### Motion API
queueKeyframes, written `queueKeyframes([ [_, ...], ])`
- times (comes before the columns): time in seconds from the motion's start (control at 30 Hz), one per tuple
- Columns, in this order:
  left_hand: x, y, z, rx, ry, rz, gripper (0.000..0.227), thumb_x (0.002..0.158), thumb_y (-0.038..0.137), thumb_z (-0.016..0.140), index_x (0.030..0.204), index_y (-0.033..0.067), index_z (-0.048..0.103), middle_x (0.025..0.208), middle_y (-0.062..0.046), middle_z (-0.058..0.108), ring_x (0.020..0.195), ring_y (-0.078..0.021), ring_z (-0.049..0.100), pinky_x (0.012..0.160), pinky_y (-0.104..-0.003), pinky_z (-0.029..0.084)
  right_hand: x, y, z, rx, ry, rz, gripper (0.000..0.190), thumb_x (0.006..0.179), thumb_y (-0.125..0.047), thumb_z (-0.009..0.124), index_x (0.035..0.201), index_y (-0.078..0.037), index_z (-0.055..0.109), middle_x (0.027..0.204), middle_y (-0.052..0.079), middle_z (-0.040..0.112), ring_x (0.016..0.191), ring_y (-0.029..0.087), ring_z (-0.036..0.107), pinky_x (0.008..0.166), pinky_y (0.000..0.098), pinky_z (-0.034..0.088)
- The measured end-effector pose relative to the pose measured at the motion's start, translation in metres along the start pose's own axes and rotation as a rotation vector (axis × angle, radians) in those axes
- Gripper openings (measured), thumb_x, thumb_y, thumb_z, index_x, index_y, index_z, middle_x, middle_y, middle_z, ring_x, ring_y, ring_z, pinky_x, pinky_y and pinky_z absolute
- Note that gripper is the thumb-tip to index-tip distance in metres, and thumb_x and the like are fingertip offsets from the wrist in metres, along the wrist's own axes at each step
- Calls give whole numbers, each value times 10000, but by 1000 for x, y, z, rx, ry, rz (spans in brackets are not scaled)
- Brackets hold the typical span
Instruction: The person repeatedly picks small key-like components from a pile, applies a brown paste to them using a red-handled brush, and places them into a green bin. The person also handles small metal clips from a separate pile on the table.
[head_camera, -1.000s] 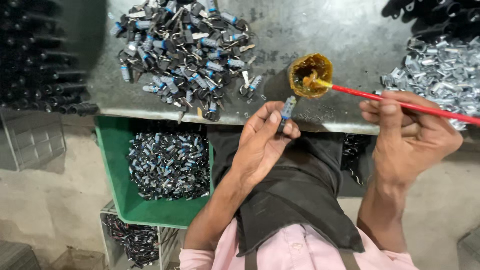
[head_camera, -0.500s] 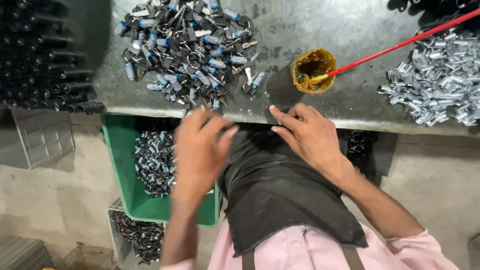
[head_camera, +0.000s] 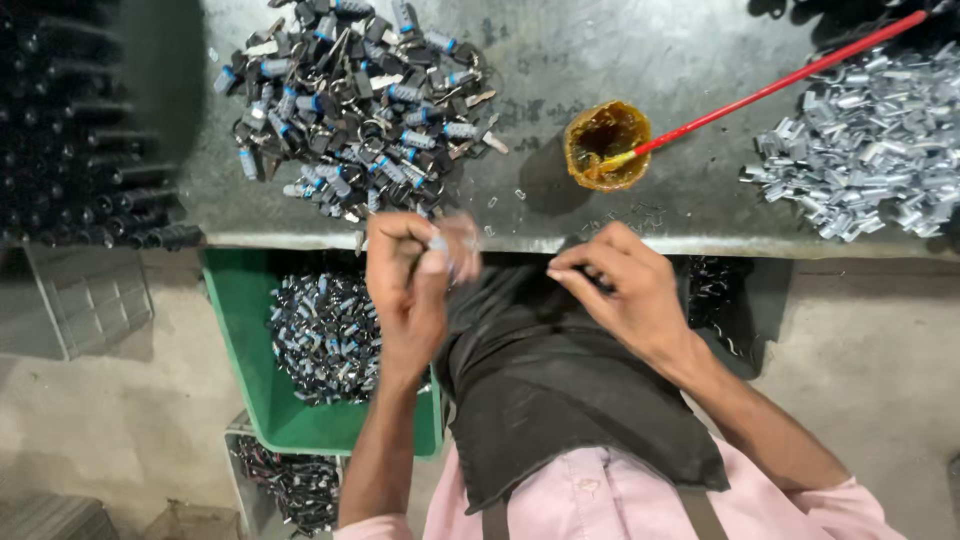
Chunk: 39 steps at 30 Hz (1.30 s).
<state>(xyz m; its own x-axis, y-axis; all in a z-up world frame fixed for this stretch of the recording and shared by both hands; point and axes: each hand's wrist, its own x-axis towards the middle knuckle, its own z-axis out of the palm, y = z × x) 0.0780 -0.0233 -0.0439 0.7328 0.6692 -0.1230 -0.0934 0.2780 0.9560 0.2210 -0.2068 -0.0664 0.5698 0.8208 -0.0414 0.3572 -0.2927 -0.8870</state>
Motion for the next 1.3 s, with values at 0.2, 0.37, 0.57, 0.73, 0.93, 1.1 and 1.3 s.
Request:
queueKeyframes([
  [0.2,-40,-26,33,-424,-90,-495,371,1144,327,513,1179,-32,601,817,-38,536,762,-135,550,794,-347,541,-7,-7,-10,106,58,104,134,847,8,793,934,-37,701,873,31,624,682,83,518,604,239,424],
  [0.37,-49,-38,46,-625,-50,-678,301,1071,211,555,1324,50,580,966,1,574,871,-93,540,840,-298,500,-12,-9,-7,434,95,154,149,902,57,760,997,-14,670,955,27,583,848,62,534,772,214,459],
  [0.57,-52,-35,53,-634,-19,-651,263,1071,170,597,1315,85,545,1108,8,599,932,-103,538,811,-285,477,-12,-15,-8,412,66,183,138,868,63,800,947,0,706,927,41,621,810,57,542,718,213,472],
  [0.73,-55,-39,52,-598,-32,-616,250,1095,185,595,1314,69,561,1135,-8,612,958,-108,541,824,-287,473,-11,-24,-8,376,82,221,120,867,58,801,942,7,723,921,45,643,784,47,565,692,199,496],
  [0.93,-54,-37,53,-581,-35,-591,238,1093,190,589,1291,56,579,1179,-24,628,1001,-112,566,853,-296,487,-11,-33,-14,409,73,248,113,870,77,783,948,21,722,921,47,633,784,61,630,679,208,575],
  [1.1,-55,-42,48,-602,-59,-597,268,1089,209,610,1290,31,600,1185,-30,643,1013,-114,581,868,-303,498,-15,-17,-14,569,34,246,129,902,108,749,981,32,682,976,40,589,854,88,671,738,243,603],
  [1.3,-52,-34,35,-528,-182,-681,330,1103,178,644,1330,-61,637,1109,-67,674,939,-110,583,845,-291,503,-18,3,-16,891,28,326,443,833,65,799,1125,-66,493,961,14,514,866,107,638,690,246,550],
])
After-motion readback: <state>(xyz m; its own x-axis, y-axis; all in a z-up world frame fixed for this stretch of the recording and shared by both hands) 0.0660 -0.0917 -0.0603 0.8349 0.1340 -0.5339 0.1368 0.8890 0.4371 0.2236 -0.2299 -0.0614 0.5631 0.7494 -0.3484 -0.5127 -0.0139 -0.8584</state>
